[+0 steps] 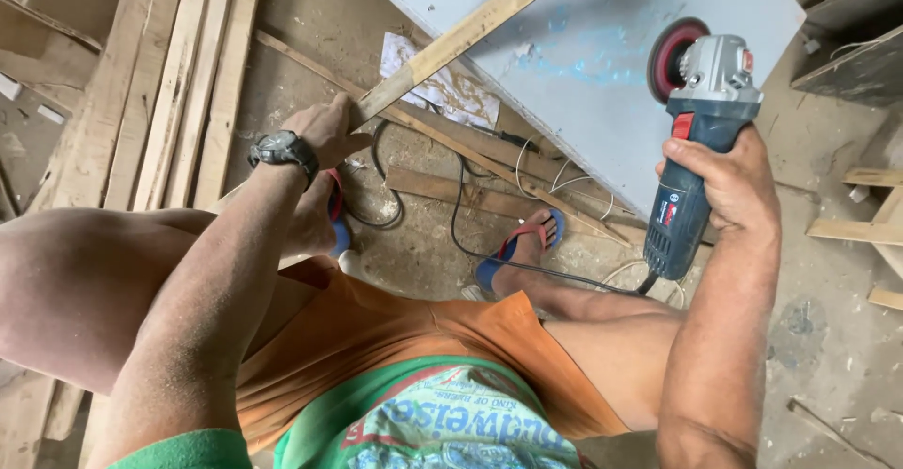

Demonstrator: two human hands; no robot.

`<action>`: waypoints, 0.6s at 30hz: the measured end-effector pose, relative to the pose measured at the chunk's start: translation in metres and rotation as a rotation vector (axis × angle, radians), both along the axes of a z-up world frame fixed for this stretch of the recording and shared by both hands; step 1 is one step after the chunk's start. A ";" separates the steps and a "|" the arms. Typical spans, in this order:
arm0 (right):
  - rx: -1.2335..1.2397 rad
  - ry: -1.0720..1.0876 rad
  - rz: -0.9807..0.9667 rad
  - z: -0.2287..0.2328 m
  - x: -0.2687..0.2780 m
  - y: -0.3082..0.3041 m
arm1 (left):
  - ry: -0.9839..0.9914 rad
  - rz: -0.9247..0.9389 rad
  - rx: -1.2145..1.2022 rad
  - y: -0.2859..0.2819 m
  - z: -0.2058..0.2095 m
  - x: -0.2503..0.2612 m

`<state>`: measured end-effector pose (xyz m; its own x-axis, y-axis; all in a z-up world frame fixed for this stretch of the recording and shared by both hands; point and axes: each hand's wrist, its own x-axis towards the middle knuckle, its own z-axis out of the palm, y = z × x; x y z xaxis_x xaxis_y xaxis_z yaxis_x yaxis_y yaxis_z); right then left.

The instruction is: The person uses an angle grinder with a sanding disc to smooth the surface of a wooden plank. They hold the plank with their left hand and operate the tool with their right hand, moving it back and forth along the wood.

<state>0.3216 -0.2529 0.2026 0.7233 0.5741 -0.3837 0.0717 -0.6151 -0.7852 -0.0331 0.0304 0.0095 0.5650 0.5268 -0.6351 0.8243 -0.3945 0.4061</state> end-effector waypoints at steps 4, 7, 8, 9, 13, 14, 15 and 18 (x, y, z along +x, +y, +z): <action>-0.009 -0.006 -0.013 -0.003 -0.004 0.006 | -0.176 -0.007 0.013 -0.002 -0.020 0.004; -0.033 0.003 -0.009 0.000 -0.010 0.013 | -0.269 -0.052 0.066 0.000 -0.033 0.002; -0.046 0.000 -0.003 -0.001 -0.010 0.014 | -0.280 -0.055 0.041 0.000 -0.033 0.001; -0.060 -0.003 -0.001 -0.001 -0.010 0.014 | -0.292 -0.062 0.015 0.000 -0.033 0.000; -0.066 0.011 0.032 -0.002 -0.012 0.020 | -0.119 -0.045 -0.010 -0.002 -0.020 0.000; -0.073 0.012 0.034 -0.004 -0.012 0.020 | -0.122 -0.035 -0.011 -0.003 -0.016 -0.001; -0.080 0.011 0.038 -0.006 -0.013 0.022 | -0.126 -0.022 -0.011 -0.003 -0.012 -0.001; -0.110 0.021 0.059 -0.009 -0.020 0.025 | -0.204 0.016 0.000 -0.004 -0.031 -0.002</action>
